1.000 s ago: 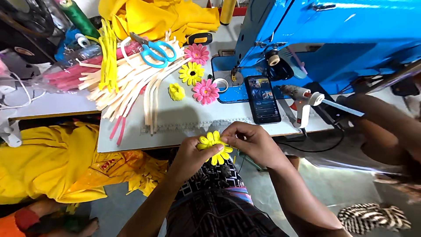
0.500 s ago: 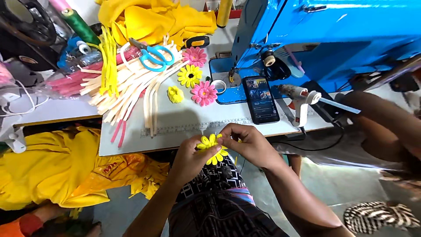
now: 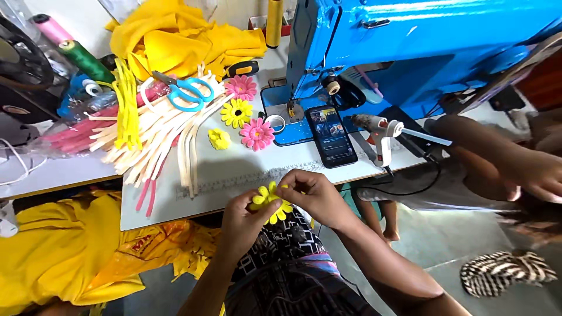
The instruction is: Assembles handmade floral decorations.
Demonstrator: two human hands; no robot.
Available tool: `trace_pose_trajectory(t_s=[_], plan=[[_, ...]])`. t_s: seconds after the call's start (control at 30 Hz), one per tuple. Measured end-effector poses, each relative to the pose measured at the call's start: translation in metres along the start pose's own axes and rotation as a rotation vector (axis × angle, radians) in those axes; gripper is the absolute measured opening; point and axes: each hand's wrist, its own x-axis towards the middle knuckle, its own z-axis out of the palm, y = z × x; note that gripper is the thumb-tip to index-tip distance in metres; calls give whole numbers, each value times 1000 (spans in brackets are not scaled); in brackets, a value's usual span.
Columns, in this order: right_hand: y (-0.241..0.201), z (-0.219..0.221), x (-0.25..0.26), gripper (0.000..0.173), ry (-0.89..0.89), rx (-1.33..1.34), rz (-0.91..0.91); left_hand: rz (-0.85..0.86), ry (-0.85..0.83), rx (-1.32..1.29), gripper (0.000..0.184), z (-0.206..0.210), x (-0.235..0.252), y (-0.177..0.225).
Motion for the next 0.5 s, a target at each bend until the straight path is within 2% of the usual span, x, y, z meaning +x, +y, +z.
trace_pose_trajectory(t_s=[0.1,0.23,0.4,0.5], plan=[[1,0,-2,7,27,174,143,-11,47,-75,9,4,-2,0],[6,4,-5,14,73,376,236,-27,68,-104,8,8,-3,-2],[2,-7,-3,11,26,154,141,-215,-15,-223,9,6,1,5],[-1,-12,3,7,-25,121,147,-245,-43,-282,7,6,3,9]])
